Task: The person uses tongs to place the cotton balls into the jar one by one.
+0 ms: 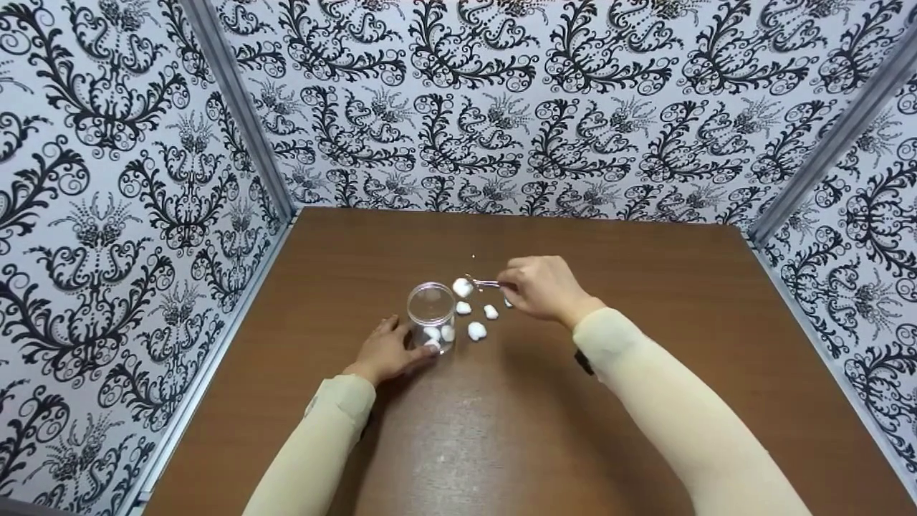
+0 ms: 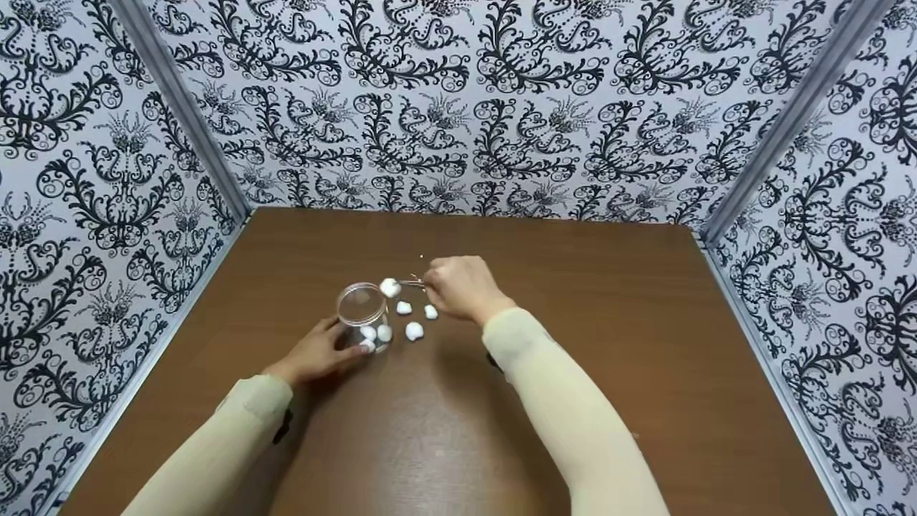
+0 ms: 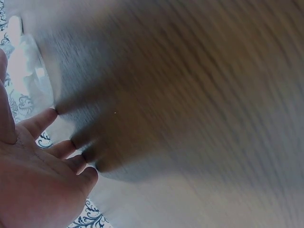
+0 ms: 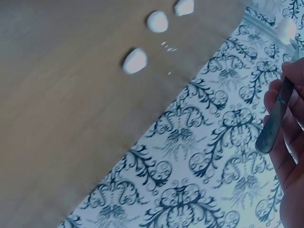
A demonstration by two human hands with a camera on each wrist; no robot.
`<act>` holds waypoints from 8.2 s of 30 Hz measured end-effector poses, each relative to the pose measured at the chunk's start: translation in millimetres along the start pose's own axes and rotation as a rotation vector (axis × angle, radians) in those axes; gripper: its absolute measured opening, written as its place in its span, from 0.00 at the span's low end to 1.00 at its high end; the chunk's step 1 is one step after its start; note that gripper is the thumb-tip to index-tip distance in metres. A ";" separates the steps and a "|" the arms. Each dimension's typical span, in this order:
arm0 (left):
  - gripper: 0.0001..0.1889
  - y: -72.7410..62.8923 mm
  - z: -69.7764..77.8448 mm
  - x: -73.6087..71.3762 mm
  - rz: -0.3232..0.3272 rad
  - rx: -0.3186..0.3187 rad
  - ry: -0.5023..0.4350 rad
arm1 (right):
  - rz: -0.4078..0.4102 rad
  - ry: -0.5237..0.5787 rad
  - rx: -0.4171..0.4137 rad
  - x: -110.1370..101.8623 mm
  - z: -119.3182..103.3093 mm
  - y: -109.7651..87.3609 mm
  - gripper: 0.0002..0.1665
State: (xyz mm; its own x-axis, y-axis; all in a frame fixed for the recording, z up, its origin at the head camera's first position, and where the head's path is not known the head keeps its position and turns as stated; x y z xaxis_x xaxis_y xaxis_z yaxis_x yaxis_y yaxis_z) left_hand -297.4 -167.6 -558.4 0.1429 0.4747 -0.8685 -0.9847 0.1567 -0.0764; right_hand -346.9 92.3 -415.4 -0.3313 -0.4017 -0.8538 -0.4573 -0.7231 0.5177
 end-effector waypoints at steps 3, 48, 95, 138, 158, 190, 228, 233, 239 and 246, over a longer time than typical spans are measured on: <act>0.43 1.1 -1.7 1.8 0.004 -0.004 -0.008 | 0.005 -0.003 -0.006 4.4 -8.0 8.8 0.05; 0.45 7.2 -15.0 10.9 0.052 0.018 -0.044 | -0.042 -0.025 0.069 19.7 42.6 -75.8 0.03; 0.42 -0.8 0.5 0.6 0.023 0.001 -0.012 | -0.189 -0.118 0.239 57.7 69.1 -75.3 0.04; 0.42 -1.5 2.2 -2.0 0.030 0.024 0.008 | -0.200 -0.161 0.221 55.9 61.3 -78.1 0.01; 0.46 1.6 -2.7 4.0 0.025 0.021 0.005 | -0.053 -0.122 0.172 28.6 54.0 -94.6 0.03; 0.44 0.5 -1.9 3.3 0.021 -0.007 0.014 | 0.072 -0.052 0.029 3.8 3.0 -12.1 0.03; 0.43 4.6 -9.9 7.7 0.069 0.027 -0.036 | 0.057 -0.063 0.040 19.3 12.6 -35.7 0.03; 0.44 6.6 -13.0 10.7 0.060 0.022 -0.037 | 0.030 -0.065 0.069 26.4 25.3 -54.5 0.03; 0.45 6.0 -12.6 11.2 0.043 0.009 -0.017 | 0.013 -0.076 0.077 32.8 32.8 -69.0 0.04; 0.43 0.9 -4.3 4.8 0.026 0.002 0.005 | 0.011 -0.067 0.084 35.8 34.6 -75.6 0.04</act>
State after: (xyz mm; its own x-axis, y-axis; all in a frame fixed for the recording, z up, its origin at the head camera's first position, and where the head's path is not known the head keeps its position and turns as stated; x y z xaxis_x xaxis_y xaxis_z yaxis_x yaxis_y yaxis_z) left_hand -298.0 -168.9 -564.8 0.1172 0.4740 -0.8727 -0.9878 0.1461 -0.0532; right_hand -352.7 152.0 -483.2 -0.3898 -0.3691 -0.8437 -0.5198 -0.6681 0.5324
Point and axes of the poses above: each hand's wrist, its own y-axis towards the middle knuckle, its own x-axis out of the palm, z = x × y, the point moved 5 cm from there along y, towards the middle knuckle, and after that the axes turned 2 degrees about x, right-handed, at the moved point
